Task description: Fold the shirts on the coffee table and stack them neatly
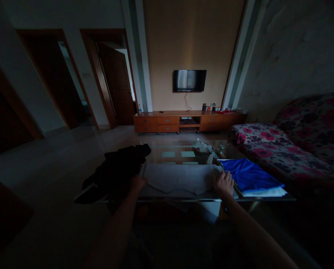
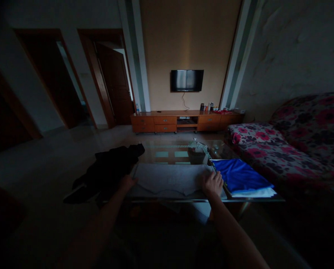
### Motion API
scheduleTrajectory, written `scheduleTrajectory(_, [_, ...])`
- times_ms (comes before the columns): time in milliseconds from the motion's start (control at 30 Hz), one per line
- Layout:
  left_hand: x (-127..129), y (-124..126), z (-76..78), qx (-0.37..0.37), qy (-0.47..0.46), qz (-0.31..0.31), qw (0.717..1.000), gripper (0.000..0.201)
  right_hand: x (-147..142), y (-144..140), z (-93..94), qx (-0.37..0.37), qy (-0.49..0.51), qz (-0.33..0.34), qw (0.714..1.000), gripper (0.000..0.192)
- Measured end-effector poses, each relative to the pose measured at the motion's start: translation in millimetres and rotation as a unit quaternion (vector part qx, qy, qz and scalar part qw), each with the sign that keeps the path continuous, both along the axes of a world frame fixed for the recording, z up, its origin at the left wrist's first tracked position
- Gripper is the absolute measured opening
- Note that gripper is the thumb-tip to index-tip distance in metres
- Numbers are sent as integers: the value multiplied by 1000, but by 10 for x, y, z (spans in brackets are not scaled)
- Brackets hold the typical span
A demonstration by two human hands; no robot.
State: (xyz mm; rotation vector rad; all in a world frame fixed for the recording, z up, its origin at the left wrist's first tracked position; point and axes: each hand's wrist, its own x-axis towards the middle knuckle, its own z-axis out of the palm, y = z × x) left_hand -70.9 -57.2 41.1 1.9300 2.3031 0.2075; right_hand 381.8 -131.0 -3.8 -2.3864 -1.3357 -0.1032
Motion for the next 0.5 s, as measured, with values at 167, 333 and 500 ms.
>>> scheduleTrajectory(167, [-58,186,90,-37,-81,47,995,37,-393,209,305,77,91,56,991,70])
scheduleTrajectory(333, [-24,202,131,-14,-147,6,989,23,-803,393,420,84,275,215,933,52])
scheduleTrajectory(500, [120,217,250,30,-194,-55,979,17,-1228,510,431,56,370,312,873,33])
